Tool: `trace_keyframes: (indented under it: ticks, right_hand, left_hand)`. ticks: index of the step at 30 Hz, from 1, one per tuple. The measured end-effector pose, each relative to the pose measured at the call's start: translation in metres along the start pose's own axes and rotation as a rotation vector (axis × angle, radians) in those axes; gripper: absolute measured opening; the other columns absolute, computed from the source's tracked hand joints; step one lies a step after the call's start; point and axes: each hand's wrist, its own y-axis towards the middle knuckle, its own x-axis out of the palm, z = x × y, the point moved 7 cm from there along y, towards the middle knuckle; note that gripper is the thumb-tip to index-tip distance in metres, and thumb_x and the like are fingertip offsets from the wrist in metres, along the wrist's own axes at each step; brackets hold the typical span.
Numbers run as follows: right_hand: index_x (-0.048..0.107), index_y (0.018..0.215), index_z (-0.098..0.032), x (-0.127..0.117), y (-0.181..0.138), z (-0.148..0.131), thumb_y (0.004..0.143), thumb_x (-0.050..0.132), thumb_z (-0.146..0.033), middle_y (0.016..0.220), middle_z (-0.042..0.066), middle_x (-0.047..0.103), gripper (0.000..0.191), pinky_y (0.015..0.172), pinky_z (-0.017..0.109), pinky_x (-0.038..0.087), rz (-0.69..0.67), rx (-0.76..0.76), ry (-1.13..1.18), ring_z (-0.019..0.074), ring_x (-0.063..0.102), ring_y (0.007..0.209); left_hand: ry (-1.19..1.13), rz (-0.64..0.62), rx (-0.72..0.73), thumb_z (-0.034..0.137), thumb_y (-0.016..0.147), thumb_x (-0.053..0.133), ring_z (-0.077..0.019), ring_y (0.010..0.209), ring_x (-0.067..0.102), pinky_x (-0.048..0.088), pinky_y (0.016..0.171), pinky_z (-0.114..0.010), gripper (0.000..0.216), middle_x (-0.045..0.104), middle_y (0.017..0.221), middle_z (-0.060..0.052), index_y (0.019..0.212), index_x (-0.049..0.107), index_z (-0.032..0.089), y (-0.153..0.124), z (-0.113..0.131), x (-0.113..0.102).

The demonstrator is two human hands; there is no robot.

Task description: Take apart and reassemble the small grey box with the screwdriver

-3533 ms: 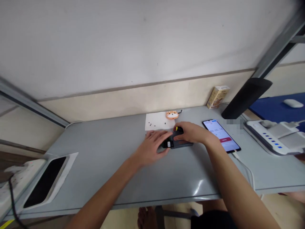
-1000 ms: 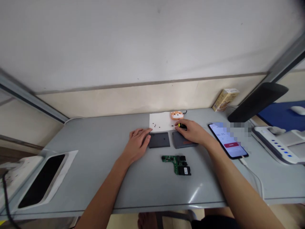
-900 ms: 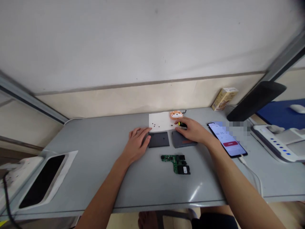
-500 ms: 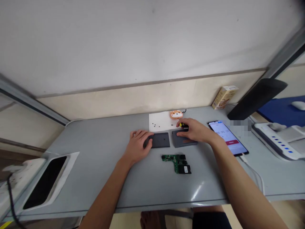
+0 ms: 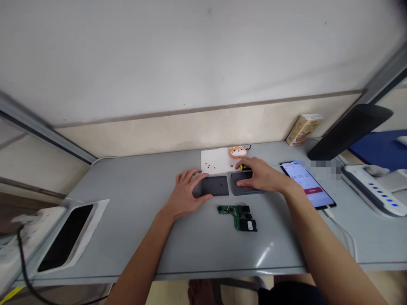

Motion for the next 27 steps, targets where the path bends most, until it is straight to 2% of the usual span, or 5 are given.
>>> trace_keyframes:
  ticks: [4, 7, 12, 22, 27]
  right_hand:
    - [0.068, 0.115, -0.028, 0.005, 0.002, 0.000, 0.083, 0.076, -0.044, 0.116, 0.010, 0.068, 0.037, 0.092, 0.043, 0.054, -0.056, 0.019, 0.073, 0.0283, 0.065, 0.106]
    - [0.068, 0.113, -0.026, 0.008, 0.005, -0.002, 0.085, 0.074, -0.043, 0.114, 0.009, 0.069, 0.033, 0.091, 0.042, 0.054, -0.075, -0.001, 0.122, 0.0260, 0.068, 0.099]
    - [0.069, 0.110, -0.025, 0.012, 0.009, -0.002, 0.089, 0.068, -0.042, 0.111, 0.009, 0.072, 0.027, 0.096, 0.045, 0.051, 0.007, -0.005, 0.018, 0.0295, 0.065, 0.109]
    - [0.070, 0.099, -0.023, 0.015, 0.014, -0.011, 0.091, 0.063, -0.026, 0.104, 0.005, 0.073, 0.011, 0.096, 0.040, 0.046, 0.079, -0.106, 0.021, 0.0253, 0.063, 0.104]
    - [0.071, 0.096, -0.023, 0.014, 0.016, -0.013, 0.092, 0.059, -0.022, 0.102, 0.005, 0.074, 0.013, 0.095, 0.038, 0.046, 0.098, -0.139, 0.040, 0.0242, 0.064, 0.102]
  left_hand:
    - [0.020, 0.057, 0.045, 0.055, 0.090, 0.069, -0.0323, 0.126, 0.047, 0.036, 0.109, -0.051, 0.053, 0.054, 0.137, -0.011, 0.136, 0.061, 0.030, 0.000, 0.015, -0.003]
    - [0.015, 0.103, 0.149, 0.050, 0.094, 0.064, -0.0317, 0.121, 0.049, 0.037, 0.106, -0.052, 0.042, 0.056, 0.135, -0.012, 0.130, 0.066, 0.029, 0.000, 0.045, -0.002]
    - [-0.077, -0.020, 0.370, 0.047, 0.095, 0.064, -0.0258, 0.107, 0.055, 0.042, 0.098, -0.046, 0.028, 0.065, 0.110, -0.009, 0.110, 0.073, 0.026, -0.004, 0.089, 0.019]
    - [-0.025, 0.045, 0.326, 0.052, 0.094, 0.066, -0.0256, 0.103, 0.054, 0.042, 0.093, -0.044, 0.029, 0.065, 0.104, -0.008, 0.099, 0.074, 0.024, -0.002, 0.081, 0.019]
    - [-0.030, 0.313, 0.021, 0.034, 0.104, 0.050, -0.0244, 0.103, 0.055, 0.041, 0.096, -0.045, 0.024, 0.065, 0.103, -0.007, 0.103, 0.073, 0.026, -0.004, 0.031, -0.016]
